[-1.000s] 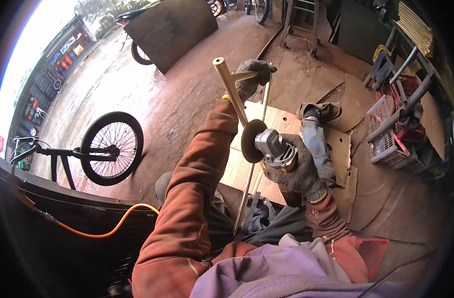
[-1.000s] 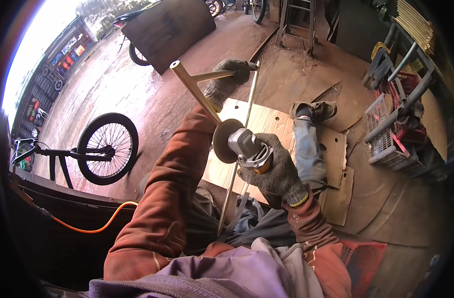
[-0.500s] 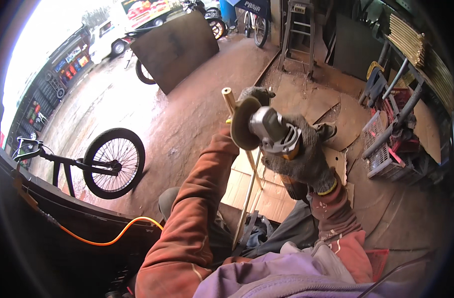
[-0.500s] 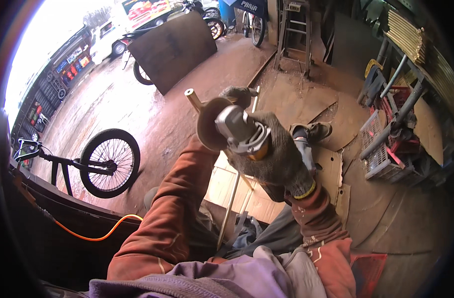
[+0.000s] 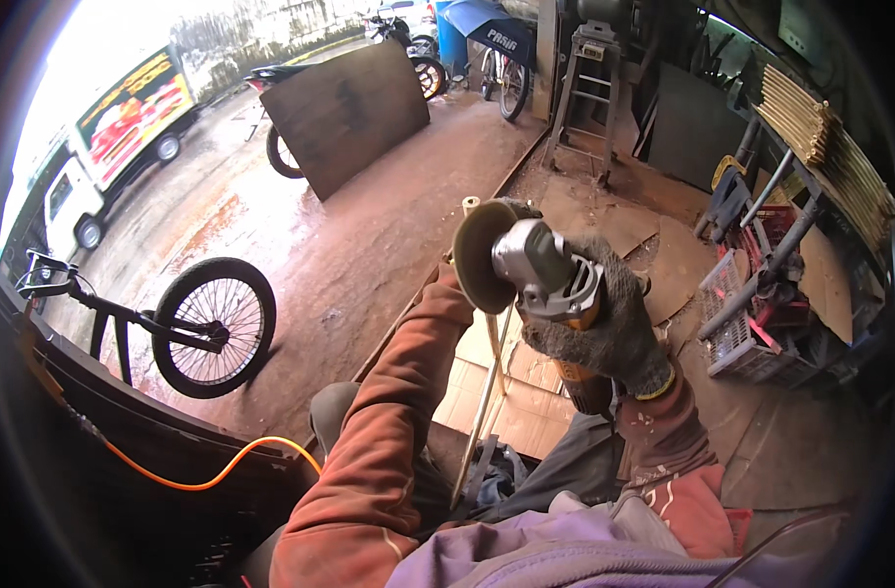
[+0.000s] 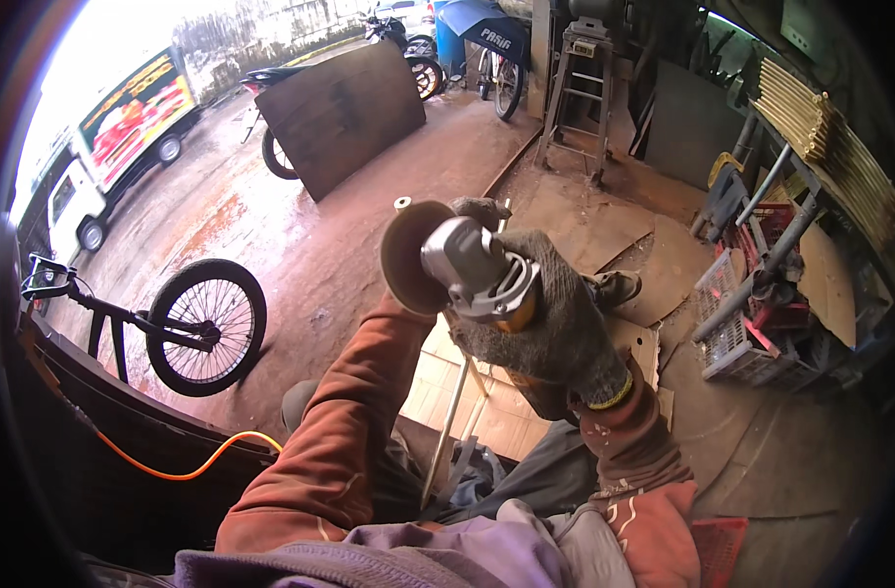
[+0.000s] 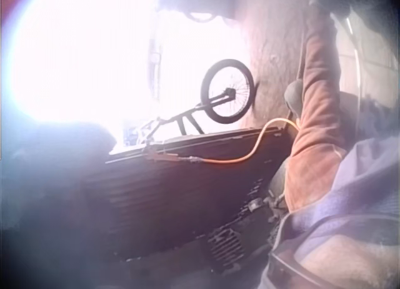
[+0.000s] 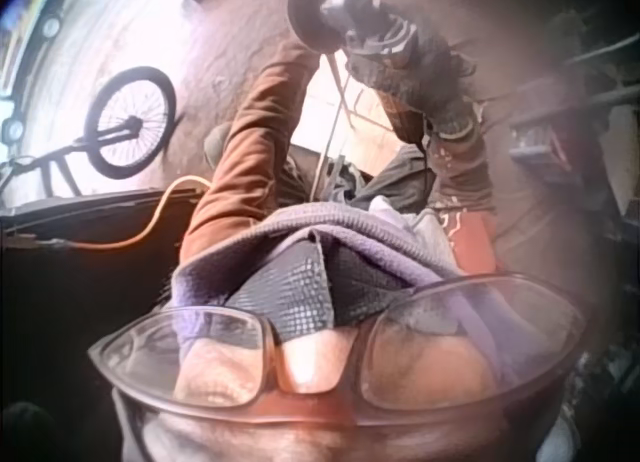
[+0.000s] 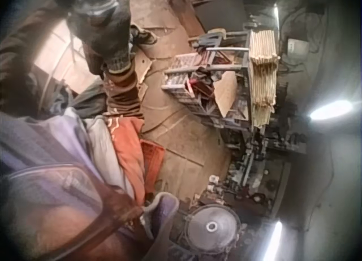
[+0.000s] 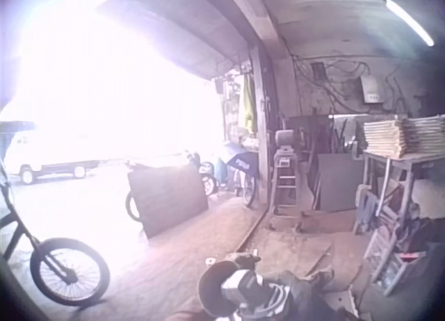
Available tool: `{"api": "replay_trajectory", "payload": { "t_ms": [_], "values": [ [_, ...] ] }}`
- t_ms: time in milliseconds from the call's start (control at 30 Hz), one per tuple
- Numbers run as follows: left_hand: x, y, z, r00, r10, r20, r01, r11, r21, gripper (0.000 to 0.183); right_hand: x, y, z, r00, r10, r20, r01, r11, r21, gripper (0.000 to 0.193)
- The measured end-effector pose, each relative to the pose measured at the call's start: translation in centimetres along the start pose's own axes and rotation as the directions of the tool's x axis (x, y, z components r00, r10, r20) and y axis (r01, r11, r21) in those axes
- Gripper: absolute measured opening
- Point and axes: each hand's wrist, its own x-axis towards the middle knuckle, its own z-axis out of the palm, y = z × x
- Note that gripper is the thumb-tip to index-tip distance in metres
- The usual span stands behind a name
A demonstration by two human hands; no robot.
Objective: The person uses a handheld angle grinder to grind the joints and surfaces of a triangular metal frame while holding the frame by hand and resting it on their legs.
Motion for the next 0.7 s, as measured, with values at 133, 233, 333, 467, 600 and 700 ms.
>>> {"api": "replay_trajectory", "payload": {
  "t_ms": [133,233,333,467,600,700],
  "values": [
    [0.1,-1.5,-1.1,0.999,0.048,-0.014,-0.047,0.997,0.06,0.02,-2.8,2.2,1.0,1.0,-0.008,0.012,0.011,0.976,-0.217,0.074],
    [-0.3,-1.7,-2.8,0.989,0.027,0.143,-0.007,0.99,-0.139,0.021,-3.7,2.2,1.9,0.997,-0.082,0.0,0.077,0.94,-0.332,0.07],
    [-0.9,-1.3,-1.3,0.996,-0.015,0.082,0.026,0.99,-0.138,0.022,-2.6,0.3,1.3,0.995,-0.103,0.003,0.097,0.926,-0.365,0.072],
    [-0.8,0.2,0.9,0.997,-0.062,0.039,0.066,0.989,-0.134,0.023,-0.8,-2.3,0.7,0.996,-0.084,-0.028,0.073,0.96,-0.27,0.08],
    [-0.1,0.9,1.3,0.997,-0.078,0.003,0.078,0.986,-0.145,0.025,-3.8,0.7,1.0,0.997,-0.08,0.013,0.075,0.856,-0.512,0.086],
    [0.4,1.3,1.4,0.996,-0.089,-0.008,0.086,0.983,-0.162,0.026,-5.4,2.3,1.1,0.998,-0.038,0.051,0.06,0.814,-0.577,0.088]
  ]
}}
